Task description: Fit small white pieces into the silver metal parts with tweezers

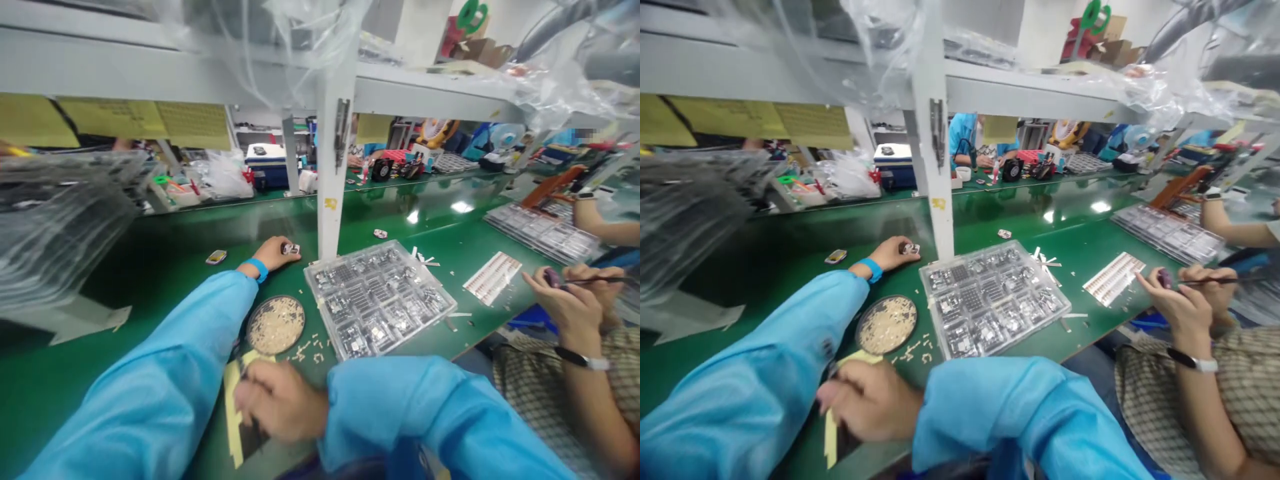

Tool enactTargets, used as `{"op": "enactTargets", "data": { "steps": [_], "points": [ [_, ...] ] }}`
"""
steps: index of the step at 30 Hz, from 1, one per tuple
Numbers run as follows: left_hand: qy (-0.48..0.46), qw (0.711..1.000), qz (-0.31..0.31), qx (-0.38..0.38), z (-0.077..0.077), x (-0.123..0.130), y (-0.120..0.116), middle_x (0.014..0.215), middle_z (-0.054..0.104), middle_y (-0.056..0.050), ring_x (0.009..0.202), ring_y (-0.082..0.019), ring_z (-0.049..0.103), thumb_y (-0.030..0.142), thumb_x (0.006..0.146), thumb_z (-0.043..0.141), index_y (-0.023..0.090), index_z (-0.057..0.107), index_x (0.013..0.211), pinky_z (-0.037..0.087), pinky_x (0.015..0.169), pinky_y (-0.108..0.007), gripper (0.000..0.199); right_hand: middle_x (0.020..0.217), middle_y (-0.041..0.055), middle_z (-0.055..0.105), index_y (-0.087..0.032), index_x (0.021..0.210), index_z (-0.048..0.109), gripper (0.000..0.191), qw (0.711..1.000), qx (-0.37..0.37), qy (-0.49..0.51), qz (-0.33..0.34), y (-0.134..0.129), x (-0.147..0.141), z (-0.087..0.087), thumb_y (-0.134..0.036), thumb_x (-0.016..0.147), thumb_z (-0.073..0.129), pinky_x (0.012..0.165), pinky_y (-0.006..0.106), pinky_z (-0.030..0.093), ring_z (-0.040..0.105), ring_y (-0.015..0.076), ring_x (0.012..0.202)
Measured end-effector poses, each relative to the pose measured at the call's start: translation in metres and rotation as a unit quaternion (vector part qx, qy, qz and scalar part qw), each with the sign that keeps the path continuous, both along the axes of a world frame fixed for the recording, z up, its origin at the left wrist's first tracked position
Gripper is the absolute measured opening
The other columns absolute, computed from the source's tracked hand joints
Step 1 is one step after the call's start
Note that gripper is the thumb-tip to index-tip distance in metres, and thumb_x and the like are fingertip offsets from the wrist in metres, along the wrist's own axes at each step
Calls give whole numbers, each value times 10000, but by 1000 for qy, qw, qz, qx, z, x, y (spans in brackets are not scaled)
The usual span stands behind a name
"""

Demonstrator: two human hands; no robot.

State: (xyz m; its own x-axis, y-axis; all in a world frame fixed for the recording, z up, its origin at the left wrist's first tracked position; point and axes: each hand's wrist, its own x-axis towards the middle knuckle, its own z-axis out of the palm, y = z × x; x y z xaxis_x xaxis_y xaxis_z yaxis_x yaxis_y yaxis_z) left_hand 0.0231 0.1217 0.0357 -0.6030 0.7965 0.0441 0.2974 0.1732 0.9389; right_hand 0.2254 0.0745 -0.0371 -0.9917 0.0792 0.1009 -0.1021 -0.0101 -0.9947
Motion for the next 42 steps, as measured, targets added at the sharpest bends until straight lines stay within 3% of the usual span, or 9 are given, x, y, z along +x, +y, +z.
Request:
{"op": "enactTargets", "data": {
  "steps": [3,5,10,14,19,23,28,36,42],
  "points": [
    [-55,998,25,29,-10,-2,-36,1265,614,-106,1065,-257,639,350,950,630,155,588,1270,565,891,-459,378,682,-43,558,-214,893,486,398,992,-119,-48,-12,-2,-9,-6,-609,925,521,527,208,433,506,93,531],
    [-88,994,37,47,-19,0,-68,1235,623,-108,1022,-234,651,345,958,619,155,590,1258,578,856,-437,356,691,-44,557,-215,911,473,401,990,-128,-57,-5,-3,-11,-7,-612,918,532,536,219,425,477,91,521],
    [-180,980,31,75,-50,19,-154,986,675,-36,774,-131,648,301,800,800,187,589,1193,538,657,-243,461,684,-26,494,-197,790,501,382,998,61,-1,-25,2,-4,-3,-509,999,433,613,253,377,453,118,631],
    [-239,968,-6,70,-63,25,-196,878,693,-11,771,-133,652,199,611,914,192,625,1091,531,726,-251,560,689,-31,488,-199,802,499,322,986,164,-31,-4,-1,-4,-3,-438,1011,440,604,252,345,433,124,643],
    [-237,970,-33,41,-66,17,-204,860,693,-11,772,-136,629,205,632,900,163,702,1010,503,765,-269,429,733,-27,521,-206,851,500,290,981,193,-38,-4,-12,-16,-9,-437,1016,439,626,246,386,477,126,674],
    [-230,973,-27,21,-63,21,-202,918,701,-36,800,-151,632,242,627,903,152,684,1042,500,766,-280,478,733,-30,539,-204,892,517,298,993,103,-50,-1,-15,-23,-12,-478,998,465,576,230,425,512,108,625],
    [-222,972,-67,-27,-51,34,-205,845,665,-22,627,-89,531,386,828,749,149,657,1105,421,567,-199,377,713,-27,592,-193,941,569,318,997,-12,-80,3,-6,-13,-5,-501,899,636,478,211,436,546,95,541],
    [-110,965,-179,-154,-45,39,-211,834,684,-40,622,-119,522,426,886,613,140,719,1053,414,537,-220,348,819,18,664,-180,894,654,193,992,112,-57,10,2,-4,-8,-338,834,747,577,237,484,577,107,626],
    [-15,965,-201,-166,-51,40,-215,848,685,-12,752,-155,601,322,853,622,168,658,1074,422,645,-234,273,831,25,673,-175,902,641,187,987,153,-46,-14,-1,-6,-11,-332,853,728,563,226,479,589,108,626]
  ]
}}
